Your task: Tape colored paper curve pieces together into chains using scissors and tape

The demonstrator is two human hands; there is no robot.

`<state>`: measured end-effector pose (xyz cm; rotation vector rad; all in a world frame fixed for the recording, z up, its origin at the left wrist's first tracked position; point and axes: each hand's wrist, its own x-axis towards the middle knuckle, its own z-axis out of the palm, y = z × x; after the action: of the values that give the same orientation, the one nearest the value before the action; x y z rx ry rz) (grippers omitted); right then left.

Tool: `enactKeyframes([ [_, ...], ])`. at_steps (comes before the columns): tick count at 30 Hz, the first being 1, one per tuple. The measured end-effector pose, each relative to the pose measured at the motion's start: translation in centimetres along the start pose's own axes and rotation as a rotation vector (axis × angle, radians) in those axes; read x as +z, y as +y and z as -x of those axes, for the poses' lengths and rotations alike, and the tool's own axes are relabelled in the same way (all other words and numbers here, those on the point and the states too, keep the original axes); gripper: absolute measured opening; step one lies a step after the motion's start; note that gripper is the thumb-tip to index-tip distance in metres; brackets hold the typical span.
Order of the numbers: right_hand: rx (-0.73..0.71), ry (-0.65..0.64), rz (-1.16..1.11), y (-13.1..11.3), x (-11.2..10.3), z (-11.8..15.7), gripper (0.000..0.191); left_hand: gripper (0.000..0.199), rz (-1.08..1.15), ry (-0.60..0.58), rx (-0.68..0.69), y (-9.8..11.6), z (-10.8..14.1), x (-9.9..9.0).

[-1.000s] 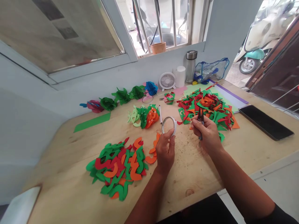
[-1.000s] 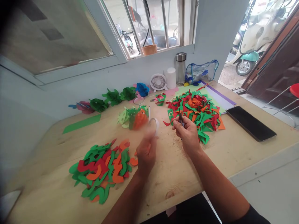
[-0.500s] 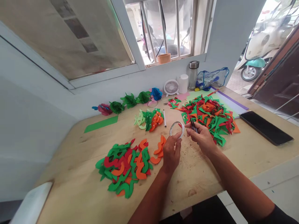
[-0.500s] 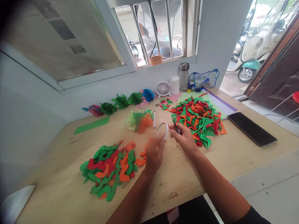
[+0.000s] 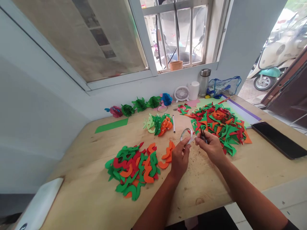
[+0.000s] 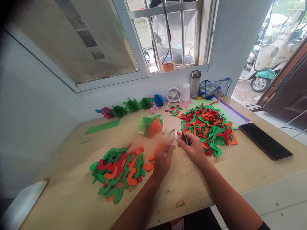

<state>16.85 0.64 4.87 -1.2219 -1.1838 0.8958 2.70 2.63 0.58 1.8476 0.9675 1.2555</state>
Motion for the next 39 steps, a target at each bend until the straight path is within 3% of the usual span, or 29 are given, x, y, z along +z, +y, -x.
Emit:
enactKeyframes([
  [6,-0.094,0.008,0.099,-0.3,0.1,0.4,0.021,0.030,0.076,0.085,-0.060,0.0,-0.1,-0.1],
  [12,-0.188,0.194,0.282,0.6,-0.1,0.1,0.020,0.031,-0.021,0.023,0.056,0.0,-0.1,-0.1],
  [19,-0.250,0.256,0.503,1.2,-0.2,0.0,0.021,0.033,-0.066,-0.001,0.100,0.0,-0.2,-0.2],
  [25,-0.157,0.188,0.434,1.3,0.0,-0.2,0.026,0.032,-0.055,0.013,0.073,0.2,-0.3,-0.4],
  [31,-0.106,0.211,0.391,1.7,-0.2,-0.4,0.027,0.030,-0.055,0.007,0.075,0.4,-0.4,-0.5],
  [35,-0.061,0.251,0.224,1.5,-0.5,-0.8,0.039,0.028,-0.049,0.065,0.008,0.4,-0.5,-0.7],
  [39,0.051,0.071,0.043,0.9,-0.4,-0.8,0.040,0.029,0.043,0.105,-0.059,0.2,-0.7,-1.0],
])
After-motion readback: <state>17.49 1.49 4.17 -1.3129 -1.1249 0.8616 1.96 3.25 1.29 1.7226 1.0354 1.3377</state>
